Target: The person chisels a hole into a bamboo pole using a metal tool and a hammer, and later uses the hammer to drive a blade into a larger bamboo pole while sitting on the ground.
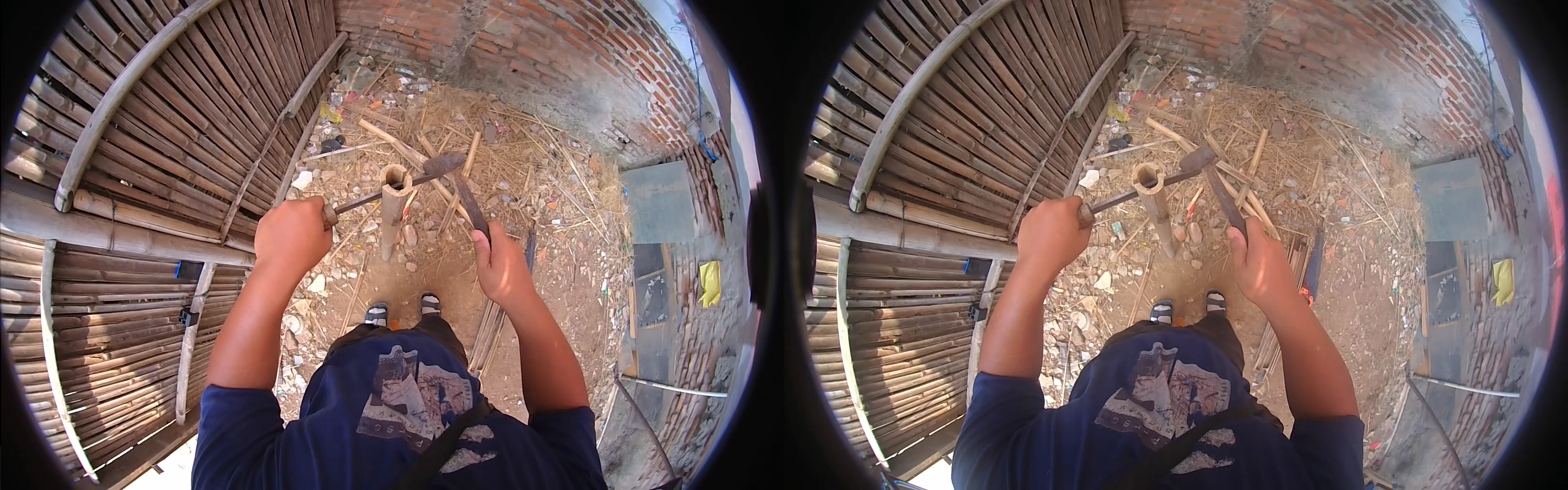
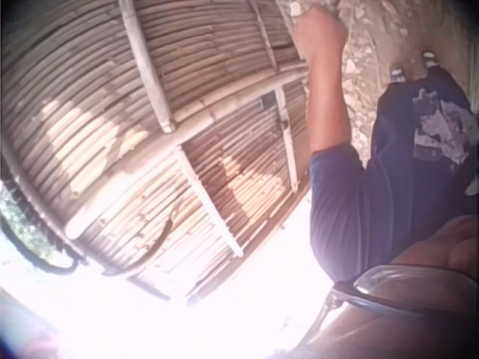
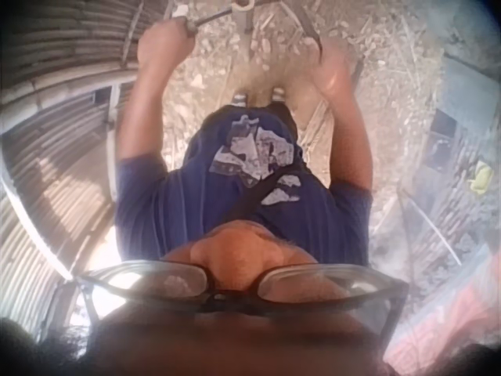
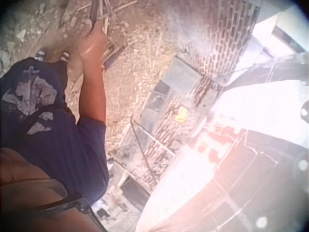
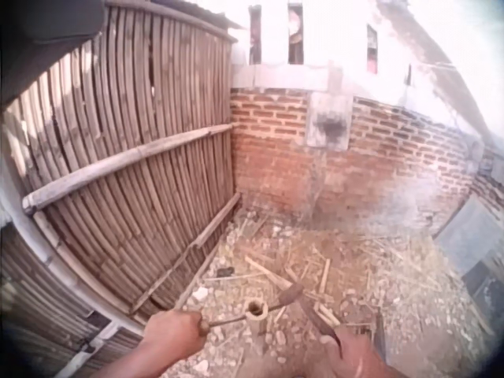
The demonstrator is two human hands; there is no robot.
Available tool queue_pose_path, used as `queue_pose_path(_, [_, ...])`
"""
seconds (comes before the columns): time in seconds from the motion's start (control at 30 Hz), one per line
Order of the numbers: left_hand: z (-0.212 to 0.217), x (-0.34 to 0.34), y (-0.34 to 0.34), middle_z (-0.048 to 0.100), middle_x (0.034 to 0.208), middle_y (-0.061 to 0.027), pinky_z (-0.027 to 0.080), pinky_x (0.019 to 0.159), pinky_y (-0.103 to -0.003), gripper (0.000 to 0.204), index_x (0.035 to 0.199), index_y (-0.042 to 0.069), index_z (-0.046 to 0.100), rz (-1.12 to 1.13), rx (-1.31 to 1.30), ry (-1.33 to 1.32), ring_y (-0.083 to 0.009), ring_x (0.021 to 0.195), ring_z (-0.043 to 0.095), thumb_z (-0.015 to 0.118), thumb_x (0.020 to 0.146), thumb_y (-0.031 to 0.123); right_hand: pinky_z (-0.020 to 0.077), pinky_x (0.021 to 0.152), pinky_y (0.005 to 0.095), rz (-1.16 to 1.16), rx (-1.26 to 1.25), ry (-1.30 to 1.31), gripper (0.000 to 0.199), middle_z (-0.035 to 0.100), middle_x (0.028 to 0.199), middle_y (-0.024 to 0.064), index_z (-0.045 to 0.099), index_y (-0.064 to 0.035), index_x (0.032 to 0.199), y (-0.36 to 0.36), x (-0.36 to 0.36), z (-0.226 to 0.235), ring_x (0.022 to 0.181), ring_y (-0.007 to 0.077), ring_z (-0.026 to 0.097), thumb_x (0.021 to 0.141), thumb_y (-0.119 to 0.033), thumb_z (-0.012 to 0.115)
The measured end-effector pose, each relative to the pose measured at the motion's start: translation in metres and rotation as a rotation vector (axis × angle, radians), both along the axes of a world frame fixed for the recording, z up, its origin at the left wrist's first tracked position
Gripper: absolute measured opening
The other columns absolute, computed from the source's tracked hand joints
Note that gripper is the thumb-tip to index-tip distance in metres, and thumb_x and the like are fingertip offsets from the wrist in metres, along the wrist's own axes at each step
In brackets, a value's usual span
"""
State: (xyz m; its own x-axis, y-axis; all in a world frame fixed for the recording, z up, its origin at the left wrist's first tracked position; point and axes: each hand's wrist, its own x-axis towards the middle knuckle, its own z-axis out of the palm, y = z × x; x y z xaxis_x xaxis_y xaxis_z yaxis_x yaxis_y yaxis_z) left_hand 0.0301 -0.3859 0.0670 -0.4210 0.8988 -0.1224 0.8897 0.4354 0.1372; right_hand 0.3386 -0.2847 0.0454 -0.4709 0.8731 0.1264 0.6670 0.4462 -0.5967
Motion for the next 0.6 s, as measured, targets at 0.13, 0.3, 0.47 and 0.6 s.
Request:
queue_pose_path(0.13, [-0.003,-0.011,-0.002,0.075,0.089,-0.0186,0.06,0.08,-0.05,0.016,0.097,0.009,0.074,0.044,-0.005,-0.002,-0.0387,0.087,0.074,0.07,0.086,0.021,0.0476,0.063,0.0498,-0.009,-0.086,0.156,0.035,0.061,0.072,0.0247,0.058,-0.0004,0.107,0.007,-0.001,0.043,0.069,0.0506,0.063,0.111,-0.034,0.05])
queue_pose_path(0.3, [-0.002,-0.01,0.003,0.075,0.089,-0.0188,0.06,0.08,-0.05,0.017,0.097,0.009,0.074,0.024,0.003,-0.004,-0.039,0.087,0.074,0.07,0.087,0.021,0.048,0.063,0.049,-0.155,0.053,0.234,0.037,0.062,0.072,0.0245,0.059,-0.0003,0.11,0.001,-0.01,0.011,0.069,0.0498,0.063,0.111,-0.036,0.05])
queue_pose_path(0.47, [-0.002,-0.015,0.001,0.076,0.089,-0.0184,0.06,0.08,-0.05,0.018,0.097,0.009,0.075,0.019,-0.03,0.011,-0.0386,0.087,0.075,0.07,0.087,0.022,0.049,0.066,0.0526,-0.014,-0.078,0.012,0.034,0.065,0.077,0.0287,0.059,-0.0013,0.11,0.016,-0.003,0.005,0.076,0.0538,0.064,0.109,-0.035,0.053])
queue_pose_path(0.6, [-0.003,-0.017,-0.003,0.076,0.09,-0.0183,0.06,0.08,-0.05,0.019,0.099,0.009,0.075,0.045,-0.022,0.002,-0.0385,0.087,0.075,0.071,0.087,0.023,0.0455,0.059,0.0461,-0.098,-0.15,0.422,0.037,0.052,0.067,0.02,0.05,0.0,0.109,0.008,-0.003,0.023,0.059,0.0281,0.057,0.11,-0.037,0.054])
